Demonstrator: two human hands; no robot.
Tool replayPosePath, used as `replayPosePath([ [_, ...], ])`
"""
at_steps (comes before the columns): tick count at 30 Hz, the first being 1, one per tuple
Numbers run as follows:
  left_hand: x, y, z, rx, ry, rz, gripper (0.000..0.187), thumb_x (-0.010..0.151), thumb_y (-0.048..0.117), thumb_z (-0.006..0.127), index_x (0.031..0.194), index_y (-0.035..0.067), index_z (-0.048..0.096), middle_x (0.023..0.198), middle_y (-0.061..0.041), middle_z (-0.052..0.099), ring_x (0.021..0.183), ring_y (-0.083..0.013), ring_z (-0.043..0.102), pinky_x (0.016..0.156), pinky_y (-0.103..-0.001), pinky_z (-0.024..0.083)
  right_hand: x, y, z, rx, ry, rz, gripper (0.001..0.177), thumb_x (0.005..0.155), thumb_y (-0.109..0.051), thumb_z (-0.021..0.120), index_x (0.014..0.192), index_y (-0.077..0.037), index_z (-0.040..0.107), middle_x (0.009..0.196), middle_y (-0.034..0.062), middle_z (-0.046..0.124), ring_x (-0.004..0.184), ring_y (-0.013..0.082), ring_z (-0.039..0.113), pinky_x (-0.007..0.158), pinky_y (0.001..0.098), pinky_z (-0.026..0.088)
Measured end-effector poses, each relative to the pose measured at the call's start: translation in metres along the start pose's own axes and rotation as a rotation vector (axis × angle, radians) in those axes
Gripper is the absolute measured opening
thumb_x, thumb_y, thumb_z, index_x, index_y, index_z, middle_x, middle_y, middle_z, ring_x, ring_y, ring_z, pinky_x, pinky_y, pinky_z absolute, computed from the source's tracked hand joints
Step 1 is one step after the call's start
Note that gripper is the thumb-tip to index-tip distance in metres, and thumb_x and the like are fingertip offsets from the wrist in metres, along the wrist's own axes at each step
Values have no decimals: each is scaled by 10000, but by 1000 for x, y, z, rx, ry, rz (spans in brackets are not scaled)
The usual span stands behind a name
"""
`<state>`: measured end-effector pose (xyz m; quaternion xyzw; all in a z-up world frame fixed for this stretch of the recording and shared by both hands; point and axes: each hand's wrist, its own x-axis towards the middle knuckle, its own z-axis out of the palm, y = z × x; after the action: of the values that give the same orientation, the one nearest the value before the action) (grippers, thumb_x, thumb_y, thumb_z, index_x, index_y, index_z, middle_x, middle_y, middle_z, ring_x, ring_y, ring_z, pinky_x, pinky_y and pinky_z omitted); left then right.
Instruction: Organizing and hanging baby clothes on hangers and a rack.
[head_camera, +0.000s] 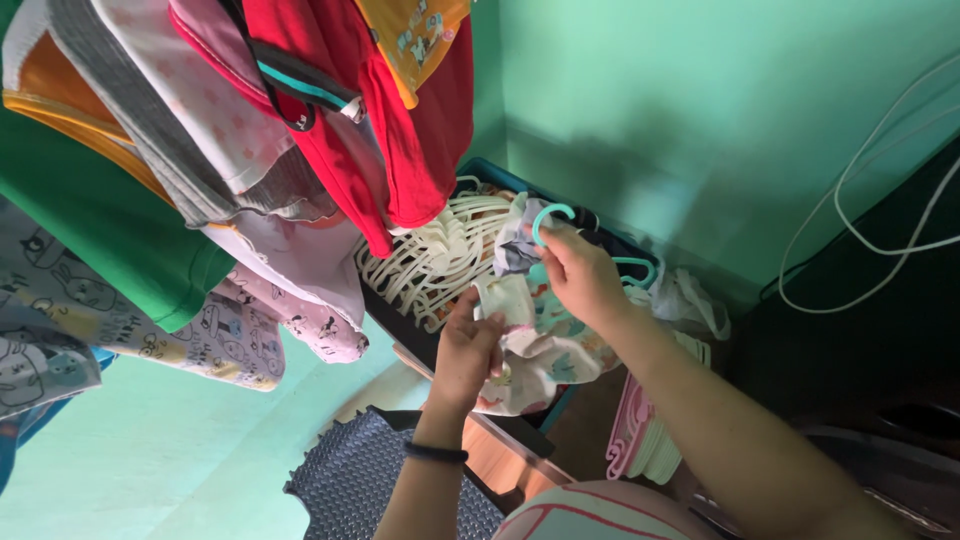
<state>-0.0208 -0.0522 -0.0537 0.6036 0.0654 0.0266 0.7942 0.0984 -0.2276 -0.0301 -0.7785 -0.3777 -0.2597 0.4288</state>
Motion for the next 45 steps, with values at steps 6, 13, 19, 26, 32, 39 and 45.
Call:
replayPosePath([
  [6, -5, -5, 3, 141, 185, 156, 639, 926, 95, 672, 1467, -47, 364, 738, -66, 696, 484, -87, 551, 433, -244, 447, -8, 13, 10, 6, 137, 68, 301, 999, 19, 611, 1290, -51, 582, 1198, 160, 737, 1026, 307, 750, 831, 380, 609],
  [13, -16, -3, 10, 188, 151, 143, 472, 971, 129, 637, 1390, -43, 504, 803, -36, 719, 581, -55, 590, 485, -227, 471, -5, 11, 10, 137, 188, 228, 314, 1024, 25, 561, 1332, -32, 583, 1244, 167, 720, 1049, 284, 756, 841, 359, 599],
  [19, -16, 10, 15, 256, 72, 153, 270, 1001, 173, 647, 1191, -8, 708, 779, -54, 691, 567, -56, 577, 510, -225, 476, 1, -6, 11, -21, 92, 67, 284, 956, 8, 636, 1237, -32, 644, 1103, 170, 727, 978, 321, 728, 799, 382, 580],
  [26, -38, 47, 33, 1026, 424, 692, 111, 902, 191, 729, 960, 106, 769, 851, -71, 712, 735, -257, 684, 634, -382, 538, 14, -15, -8, 88, 162, 13, 261, 1007, 60, 585, 1252, -25, 618, 1047, 172, 688, 901, 304, 723, 764, 366, 569],
  [32, -27, 76, 37, 1400, 555, 953, 191, 810, 167, 738, 980, 88, 771, 906, -67, 691, 871, -310, 630, 795, -466, 486, 15, -33, -5, 84, 67, -77, 332, 963, 74, 596, 1271, -45, 630, 983, 150, 640, 805, 296, 662, 692, 377, 521],
  [39, -20, 65, 35, 1021, 403, 811, 171, 922, 162, 694, 1060, 112, 782, 956, -60, 688, 906, -281, 631, 822, -396, 513, 6, -23, 3, 108, 20, -142, 402, 913, 98, 606, 1291, -38, 626, 942, 139, 594, 818, 315, 637, 709, 392, 505],
  [45, -14, 49, 20, 1208, 350, 629, 185, 899, 242, 722, 1000, 97, 776, 896, -100, 719, 816, -332, 689, 738, -438, 538, 12, -37, -2, 172, 2, -110, 274, 958, 56, 643, 1217, -34, 629, 1000, 127, 641, 860, 310, 669, 719, 374, 522],
])
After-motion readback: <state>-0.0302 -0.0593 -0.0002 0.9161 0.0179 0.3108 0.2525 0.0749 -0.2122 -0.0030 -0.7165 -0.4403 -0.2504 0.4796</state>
